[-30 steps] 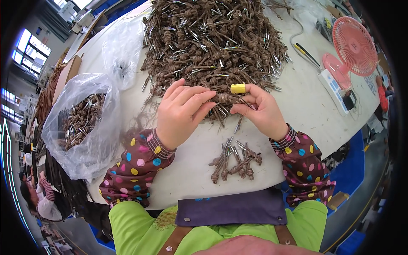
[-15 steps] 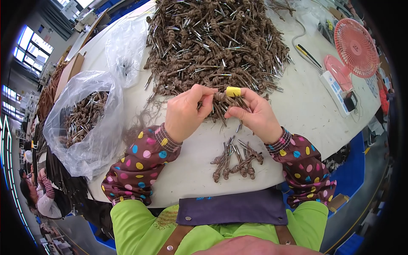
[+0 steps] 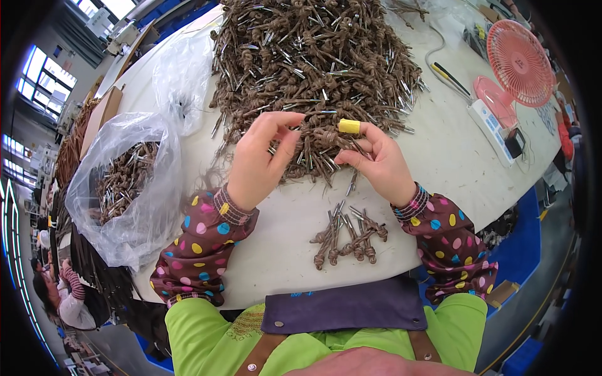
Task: The person is assembling small mechanical or industrial components by sliding metal pins through fibrous or leather-like loops.
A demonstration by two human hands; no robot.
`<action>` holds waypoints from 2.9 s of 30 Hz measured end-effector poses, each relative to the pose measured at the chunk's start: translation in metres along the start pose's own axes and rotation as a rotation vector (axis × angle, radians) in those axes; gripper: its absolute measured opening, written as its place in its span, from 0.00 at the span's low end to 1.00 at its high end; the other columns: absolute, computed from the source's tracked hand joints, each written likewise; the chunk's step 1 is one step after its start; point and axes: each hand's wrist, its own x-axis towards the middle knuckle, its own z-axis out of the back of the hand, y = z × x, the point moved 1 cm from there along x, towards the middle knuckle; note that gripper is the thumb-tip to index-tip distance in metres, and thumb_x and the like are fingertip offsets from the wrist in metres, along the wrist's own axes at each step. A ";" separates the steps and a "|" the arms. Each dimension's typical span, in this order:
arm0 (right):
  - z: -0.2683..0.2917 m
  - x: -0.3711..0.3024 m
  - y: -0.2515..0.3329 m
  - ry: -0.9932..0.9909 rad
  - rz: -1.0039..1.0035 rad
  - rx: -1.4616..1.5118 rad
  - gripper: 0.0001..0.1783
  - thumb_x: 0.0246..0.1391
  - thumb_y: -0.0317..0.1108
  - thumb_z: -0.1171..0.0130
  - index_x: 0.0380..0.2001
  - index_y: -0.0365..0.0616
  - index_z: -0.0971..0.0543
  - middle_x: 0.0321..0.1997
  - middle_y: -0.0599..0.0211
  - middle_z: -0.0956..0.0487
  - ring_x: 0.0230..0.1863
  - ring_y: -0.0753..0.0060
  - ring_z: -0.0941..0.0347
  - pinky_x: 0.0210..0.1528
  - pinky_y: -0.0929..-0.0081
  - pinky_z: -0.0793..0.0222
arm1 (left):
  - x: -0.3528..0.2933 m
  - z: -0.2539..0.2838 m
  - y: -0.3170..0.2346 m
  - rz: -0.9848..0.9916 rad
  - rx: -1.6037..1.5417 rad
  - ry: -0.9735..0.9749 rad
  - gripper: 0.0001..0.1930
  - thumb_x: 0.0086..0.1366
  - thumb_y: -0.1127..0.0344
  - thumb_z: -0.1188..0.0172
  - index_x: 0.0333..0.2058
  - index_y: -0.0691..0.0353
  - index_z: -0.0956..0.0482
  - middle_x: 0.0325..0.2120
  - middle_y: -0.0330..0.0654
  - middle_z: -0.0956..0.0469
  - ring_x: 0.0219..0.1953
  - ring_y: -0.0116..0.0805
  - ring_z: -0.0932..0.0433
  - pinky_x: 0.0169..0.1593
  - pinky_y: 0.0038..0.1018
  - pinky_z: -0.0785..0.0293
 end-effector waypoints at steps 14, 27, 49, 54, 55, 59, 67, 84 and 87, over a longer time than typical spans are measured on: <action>-0.007 -0.004 0.010 0.126 -0.233 0.204 0.25 0.55 0.30 0.42 0.54 0.36 0.35 0.32 0.69 0.20 0.26 0.89 0.34 0.29 0.88 0.37 | -0.011 -0.013 0.003 0.093 -0.095 0.087 0.04 0.61 0.76 0.43 0.36 0.66 0.25 0.32 0.44 0.20 0.33 0.32 0.19 0.36 0.21 0.24; -0.004 -0.014 0.031 -0.146 0.578 -1.077 0.18 0.53 0.45 0.42 0.39 0.44 0.30 0.31 0.68 0.29 0.24 0.67 0.27 0.23 0.74 0.34 | -0.012 -0.015 -0.010 0.054 0.111 0.131 0.03 0.62 0.75 0.45 0.34 0.68 0.28 0.27 0.43 0.24 0.29 0.31 0.23 0.35 0.24 0.28; -0.001 -0.006 0.021 -0.183 0.559 -0.910 0.15 0.48 0.38 0.35 0.37 0.43 0.25 0.31 0.71 0.26 0.15 0.79 0.38 0.20 0.83 0.40 | -0.017 -0.021 -0.007 0.294 -0.183 0.156 0.04 0.64 0.72 0.46 0.35 0.67 0.30 0.27 0.40 0.26 0.30 0.27 0.25 0.35 0.22 0.28; 0.000 -0.005 0.022 -0.024 0.207 -0.499 0.23 0.49 0.33 0.34 0.47 0.39 0.29 0.33 0.73 0.25 0.23 0.91 0.37 0.26 0.89 0.39 | -0.015 -0.022 0.004 0.604 -0.623 0.178 0.07 0.68 0.68 0.49 0.39 0.66 0.30 0.29 0.35 0.26 0.32 0.22 0.26 0.38 0.18 0.29; -0.002 -0.006 0.020 0.035 0.094 -0.433 0.24 0.49 0.31 0.35 0.48 0.38 0.30 0.34 0.75 0.25 0.25 0.93 0.37 0.27 0.91 0.39 | -0.015 -0.021 0.005 0.603 -0.623 0.180 0.07 0.68 0.68 0.49 0.39 0.66 0.30 0.29 0.35 0.26 0.32 0.22 0.26 0.38 0.18 0.29; 0.005 0.001 0.000 0.058 -0.051 -0.171 0.19 0.49 0.35 0.35 0.42 0.35 0.26 0.29 0.71 0.22 0.29 0.85 0.28 0.31 0.86 0.33 | -0.014 -0.023 0.010 0.604 -0.720 0.110 0.09 0.66 0.67 0.46 0.41 0.65 0.29 0.34 0.36 0.27 0.35 0.23 0.28 0.41 0.21 0.29; 0.002 -0.002 0.018 0.126 -0.387 0.117 0.13 0.52 0.36 0.38 0.40 0.42 0.25 0.27 0.77 0.23 0.18 0.94 0.43 0.17 0.90 0.51 | -0.007 -0.015 -0.009 -0.414 0.563 0.130 0.15 0.50 0.67 0.34 0.39 0.50 0.19 0.38 0.33 0.26 0.38 0.34 0.28 0.51 0.37 0.34; -0.008 -0.007 0.005 0.099 -0.352 0.208 0.14 0.52 0.32 0.38 0.40 0.42 0.28 0.28 0.78 0.26 0.18 0.95 0.45 0.18 0.91 0.51 | -0.014 -0.024 -0.002 -0.122 0.255 0.237 0.09 0.53 0.73 0.37 0.35 0.58 0.22 0.29 0.40 0.22 0.29 0.36 0.22 0.35 0.30 0.24; -0.002 -0.006 -0.006 0.066 0.030 -0.193 0.19 0.51 0.31 0.38 0.44 0.39 0.30 0.34 0.74 0.24 0.20 0.95 0.41 0.21 0.92 0.45 | -0.012 -0.024 -0.003 -0.105 0.177 0.204 0.10 0.53 0.74 0.37 0.35 0.61 0.24 0.28 0.43 0.23 0.29 0.37 0.22 0.31 0.26 0.25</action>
